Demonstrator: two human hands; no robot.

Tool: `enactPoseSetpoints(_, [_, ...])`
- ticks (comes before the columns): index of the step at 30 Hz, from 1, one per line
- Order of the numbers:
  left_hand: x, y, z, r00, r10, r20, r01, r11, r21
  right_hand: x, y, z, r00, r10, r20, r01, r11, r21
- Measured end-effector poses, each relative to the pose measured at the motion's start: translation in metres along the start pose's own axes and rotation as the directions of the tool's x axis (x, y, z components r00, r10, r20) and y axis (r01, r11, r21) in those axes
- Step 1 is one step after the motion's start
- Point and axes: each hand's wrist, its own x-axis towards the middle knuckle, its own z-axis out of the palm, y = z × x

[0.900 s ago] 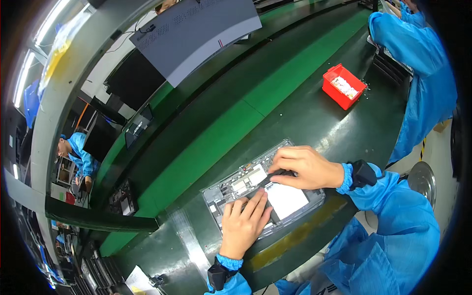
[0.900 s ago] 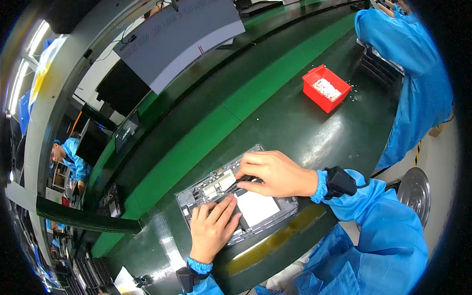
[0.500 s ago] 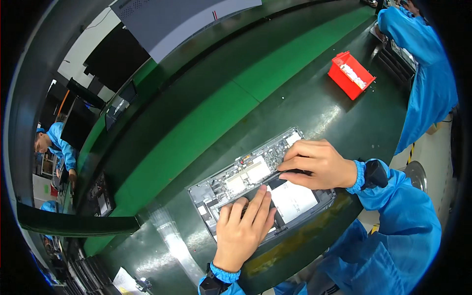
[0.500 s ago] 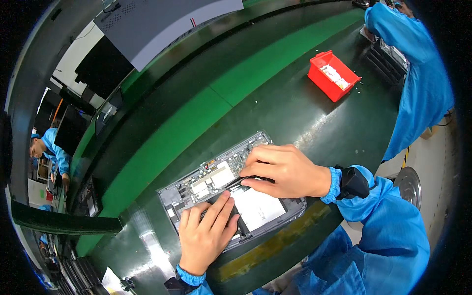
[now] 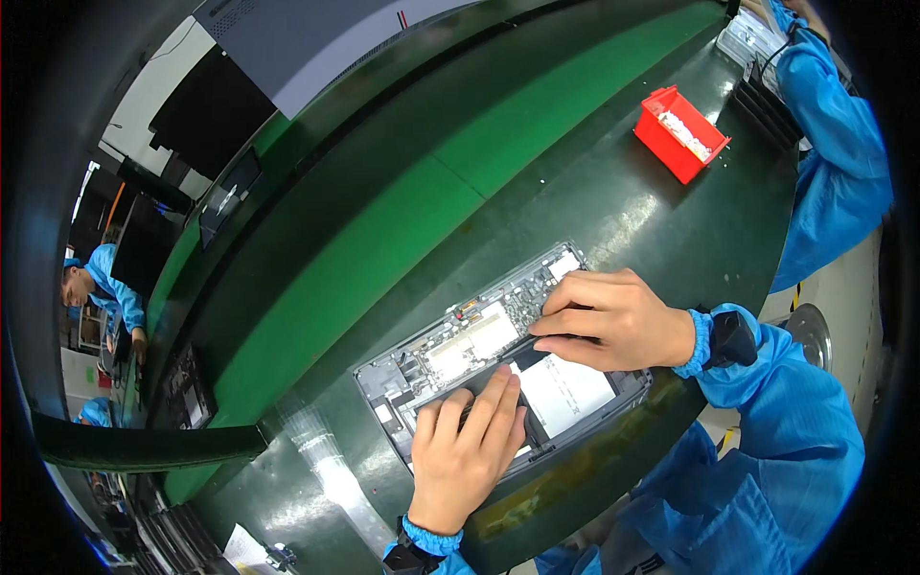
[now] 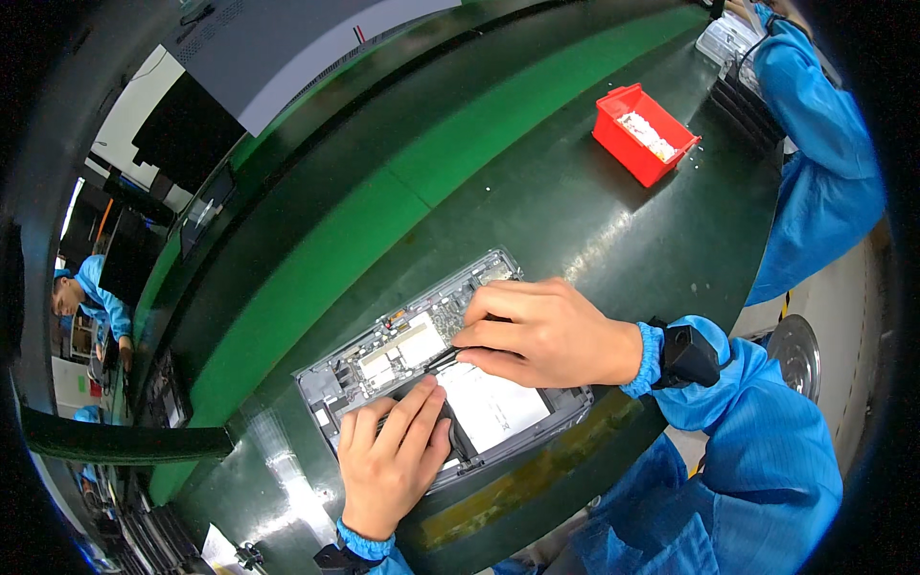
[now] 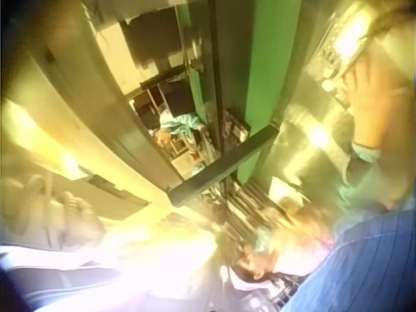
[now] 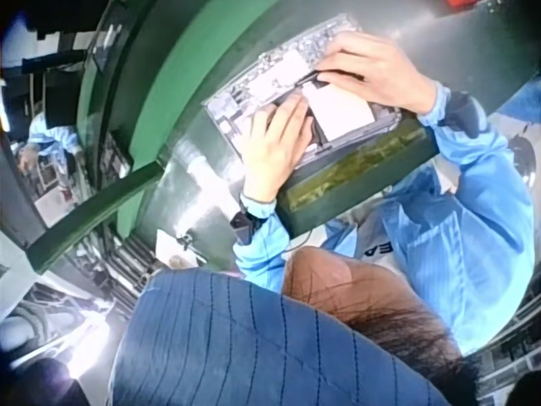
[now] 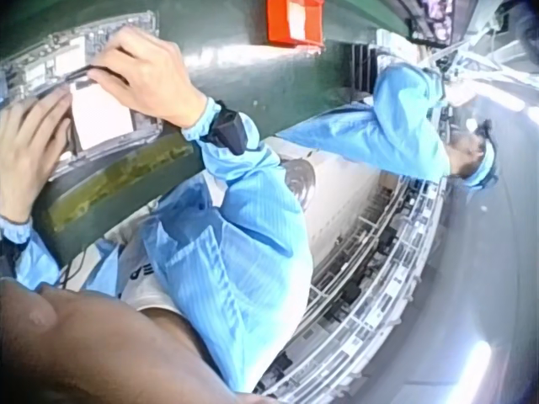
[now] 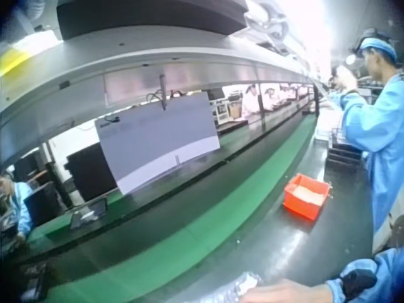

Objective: The person assembles internal components into a tablet chassis, inserting a battery, ribbon cables, and internal circuits. This is done using a spudger and tweezers for precision placement.

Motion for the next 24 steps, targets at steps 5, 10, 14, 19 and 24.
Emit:
enactPoseSetpoints(5, [-0.0006,-0.0004,0.0003,1.0,0.006,0.002,-0.006,1.0,0.011,0.0005,0.0,0.0,1.0,-0.007,0.004,0.007,1.0,0.006])
enactPoseSetpoints(10, [0.0007,-0.0009,0.0004,1.0,0.01,0.003,-0.011,1.0,0.007,-0.0003,0.0007,-0.0006,1.0,0.001,-0.004,-0.001,1.0,0.011])
enactPoseSetpoints(14, [0.0014,0.0001,0.0001,1.0,0.003,-0.003,-0.003,1.0,0.014,0.0005,0.0002,-0.0009,1.0,0.0,-0.011,0.0,1.0,-0.008])
enactPoseSetpoints(19, [-0.0003,-0.0014,0.0007,1.0,0.015,-0.013,-0.015,0.999,0.041,0.0009,0.0008,0.0002,1.0,-0.02,-0.016,0.019,0.999,-0.026])
enactPoseSetpoints(24, [0.0007,-0.0016,-0.0008,1.0,0.013,-0.02,-0.012,1.0,0.023,0.003,-0.0001,-0.0013,1.0,-0.007,0.008,0.007,1.0,-0.01])
